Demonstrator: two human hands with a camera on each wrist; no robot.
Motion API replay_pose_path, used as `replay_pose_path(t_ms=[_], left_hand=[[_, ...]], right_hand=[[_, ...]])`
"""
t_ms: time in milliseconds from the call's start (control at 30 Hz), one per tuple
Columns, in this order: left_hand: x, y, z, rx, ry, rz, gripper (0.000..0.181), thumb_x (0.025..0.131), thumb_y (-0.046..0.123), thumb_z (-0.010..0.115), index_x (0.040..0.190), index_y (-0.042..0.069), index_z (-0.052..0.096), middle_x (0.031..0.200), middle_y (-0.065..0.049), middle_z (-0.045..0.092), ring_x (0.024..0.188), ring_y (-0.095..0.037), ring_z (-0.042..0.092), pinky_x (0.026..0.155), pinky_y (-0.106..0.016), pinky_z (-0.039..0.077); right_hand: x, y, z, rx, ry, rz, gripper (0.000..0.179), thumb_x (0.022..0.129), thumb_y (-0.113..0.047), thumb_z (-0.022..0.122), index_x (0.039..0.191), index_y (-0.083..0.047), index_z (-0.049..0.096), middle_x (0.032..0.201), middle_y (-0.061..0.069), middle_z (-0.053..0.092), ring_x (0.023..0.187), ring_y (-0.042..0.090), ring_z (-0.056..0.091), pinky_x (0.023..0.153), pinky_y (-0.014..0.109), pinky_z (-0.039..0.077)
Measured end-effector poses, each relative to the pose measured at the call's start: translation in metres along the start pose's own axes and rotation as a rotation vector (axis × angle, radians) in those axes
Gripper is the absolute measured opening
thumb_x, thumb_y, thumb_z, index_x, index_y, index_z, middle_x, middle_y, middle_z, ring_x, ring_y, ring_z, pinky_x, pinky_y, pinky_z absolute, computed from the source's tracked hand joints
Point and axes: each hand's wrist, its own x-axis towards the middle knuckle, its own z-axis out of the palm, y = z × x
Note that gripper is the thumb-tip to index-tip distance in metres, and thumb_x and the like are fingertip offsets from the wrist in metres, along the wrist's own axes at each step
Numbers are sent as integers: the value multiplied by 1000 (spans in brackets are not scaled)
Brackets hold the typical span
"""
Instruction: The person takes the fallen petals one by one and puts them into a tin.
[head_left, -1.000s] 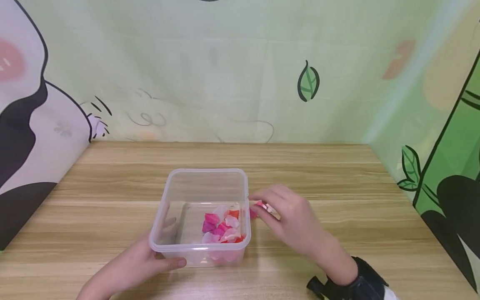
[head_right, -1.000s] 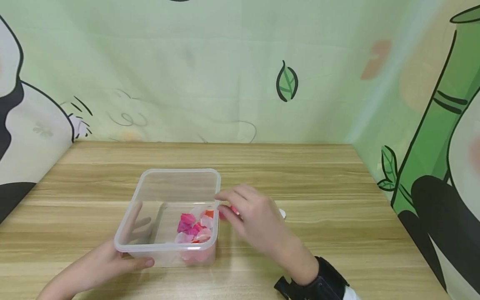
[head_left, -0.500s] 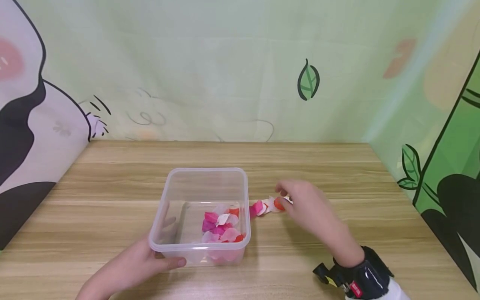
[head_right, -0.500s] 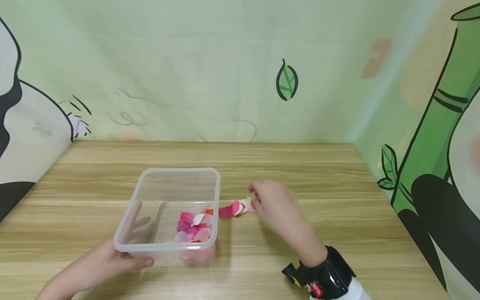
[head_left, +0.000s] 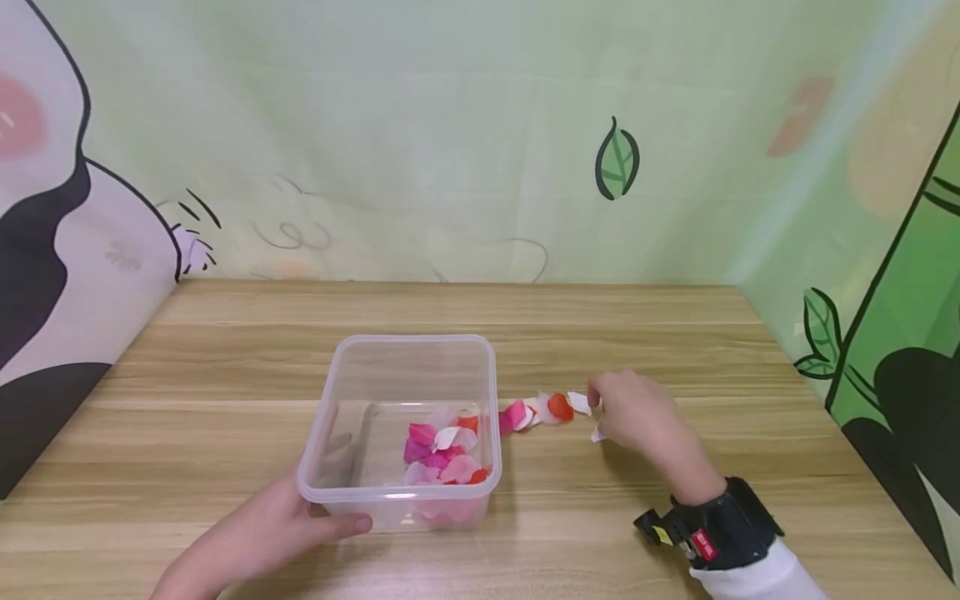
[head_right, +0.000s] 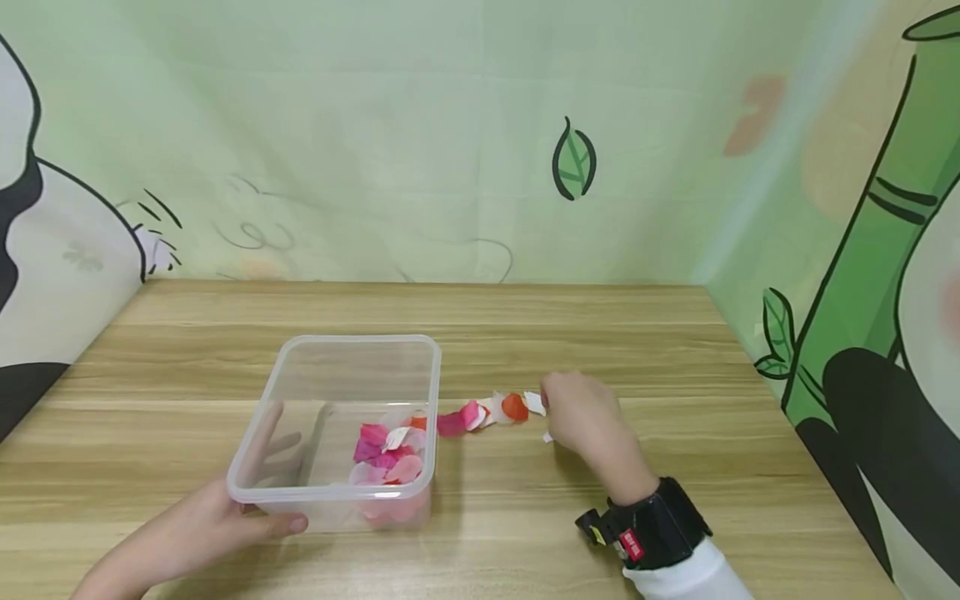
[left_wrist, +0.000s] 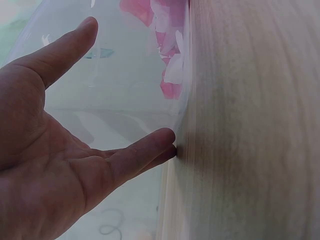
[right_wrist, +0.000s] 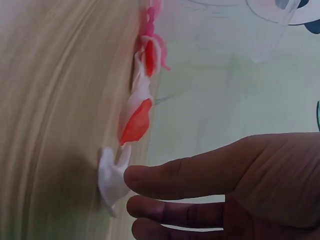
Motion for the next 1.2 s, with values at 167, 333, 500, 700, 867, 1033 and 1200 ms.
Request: replay_pose_path(t_ms=[167, 333, 500, 700, 867, 1033, 1200], left_hand=[[1, 0, 0, -18, 0, -2, 121, 84, 27, 88, 166, 26, -1, 151, -33, 41, 119, -37, 59, 86, -29, 53], [0, -1, 0, -15, 7, 3, 121, 83, 28, 88, 166, 26, 0, 151, -34, 41, 120, -38, 58, 87, -28, 53], [0, -1, 0, -20, 2, 5, 118, 83, 27, 88, 165, 18, 4, 150, -33, 42, 119, -37, 58, 88, -27, 53], [0, -2, 1, -39, -3, 9, 116, 84, 25, 88, 165, 17, 5, 151, -33, 41, 117, -36, 58, 86, -28, 53], [0, -2, 0, -42, -3, 10, 118, 84, 26, 88, 166, 19, 3, 151, -34, 40, 118, -37, 58, 85, -28, 54], [0, 0, 0, -31, -2, -1, 120, 84, 27, 88, 166, 22, 1, 151, -34, 40, 118, -38, 58, 84, -29, 54], [1, 0, 0, -31, -1, -40, 120, 83, 28, 89, 166, 23, 2, 152, -32, 40, 119, -38, 58, 83, -29, 55]], right_hand=[[3, 6, 5, -13, -15, 25, 20, 76, 1, 82, 89, -7, 68, 82, 3, 62, 71, 21, 53, 59, 35, 45], [5, 9, 8, -14, -29, 35, 20, 77, -1, 83, 84, -9, 67, 77, 1, 59, 69, 20, 53, 59, 35, 44], [5, 9, 9, -13, -29, 34, 20, 79, -2, 82, 76, -11, 65, 72, 1, 57, 67, 20, 52, 59, 34, 43], [5, 7, 6, 11, -24, 17, 17, 84, 0, 73, 75, -12, 65, 72, 1, 56, 68, 20, 51, 60, 33, 41], [5, 3, 2, 76, 16, -3, 14, 87, -4, 74, 78, -12, 67, 72, 0, 57, 68, 20, 52, 60, 34, 41], [4, -3, -3, 124, 117, -56, 8, 89, -7, 74, 85, -12, 70, 78, -2, 63, 70, 17, 55, 62, 34, 46], [-1, -14, -9, 204, 271, -125, 6, 90, -6, 75, 94, -9, 72, 80, -3, 67, 66, 13, 55, 59, 32, 46]])
